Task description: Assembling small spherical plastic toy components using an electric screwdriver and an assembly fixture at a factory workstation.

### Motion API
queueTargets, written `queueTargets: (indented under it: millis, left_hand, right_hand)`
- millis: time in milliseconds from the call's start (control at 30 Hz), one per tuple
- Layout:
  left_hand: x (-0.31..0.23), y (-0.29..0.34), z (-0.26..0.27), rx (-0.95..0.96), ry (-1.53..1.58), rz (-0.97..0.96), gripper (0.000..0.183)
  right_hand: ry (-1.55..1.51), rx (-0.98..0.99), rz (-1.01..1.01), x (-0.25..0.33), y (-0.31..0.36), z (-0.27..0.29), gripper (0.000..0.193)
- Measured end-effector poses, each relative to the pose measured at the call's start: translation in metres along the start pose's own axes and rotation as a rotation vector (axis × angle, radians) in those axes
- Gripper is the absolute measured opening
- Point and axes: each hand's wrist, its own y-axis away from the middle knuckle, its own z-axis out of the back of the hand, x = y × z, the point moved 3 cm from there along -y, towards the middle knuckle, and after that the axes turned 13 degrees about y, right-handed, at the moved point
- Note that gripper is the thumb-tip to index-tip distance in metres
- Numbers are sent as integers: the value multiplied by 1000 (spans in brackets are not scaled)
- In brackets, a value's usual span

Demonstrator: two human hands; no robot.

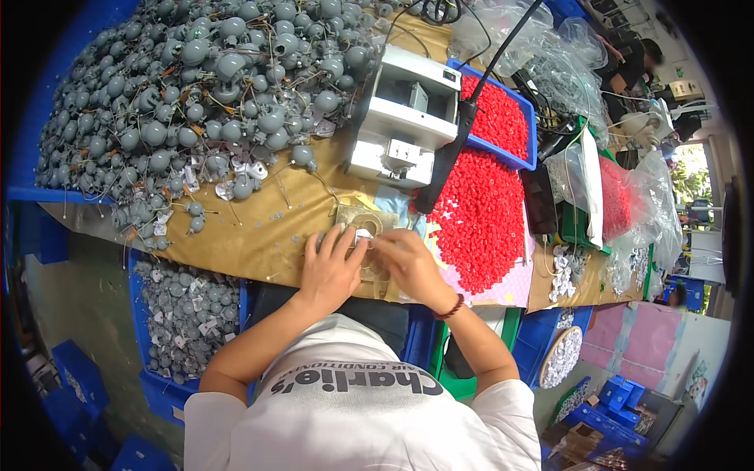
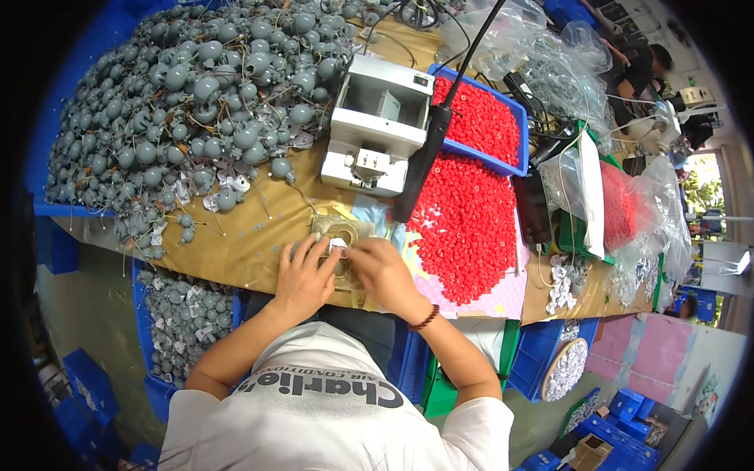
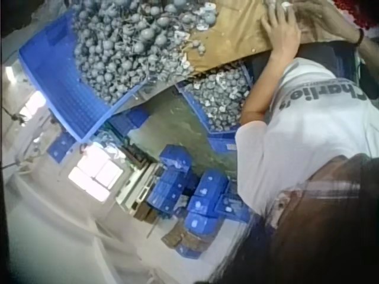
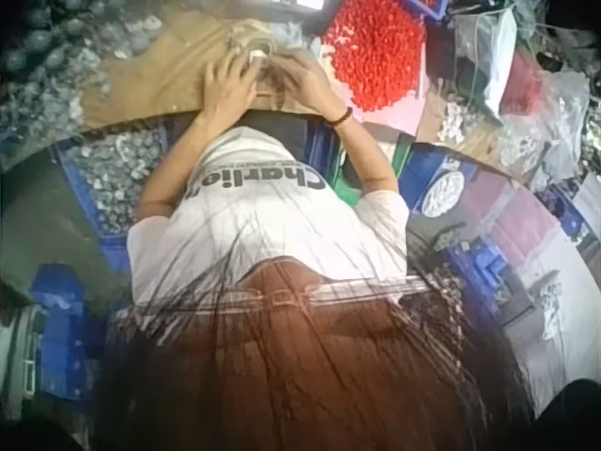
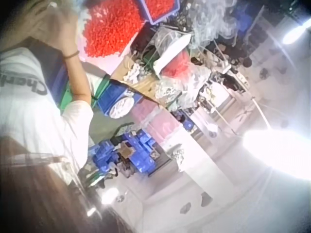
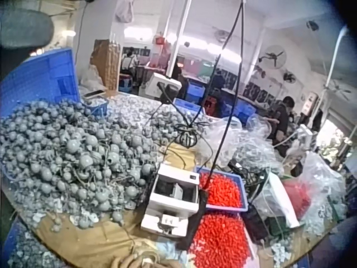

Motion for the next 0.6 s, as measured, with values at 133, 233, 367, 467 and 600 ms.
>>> queueTargets:
  millis: [133,233,367,467,600]
  left_hand:
    - [2,-1,-3,22,-3,-12,51]
    - [6,-2,-6,37,-1,-40,50]
    - [9,-4,-4,52,53,-47,47]
    - [10,-5,-4,40,77,-53,46]
    - [10,-5,-3,33,95,-44,44]
  right_hand:
    - [-131,43,-135,-33,21,22,43]
    - [-60,109,-85,-36,30,20,44]
    - [169,23,9,-44,36,-7,43]
    - [-45,-133,-199,-48,35,-14,38]
    - [-970,2,-615,-57,29,-17,34]
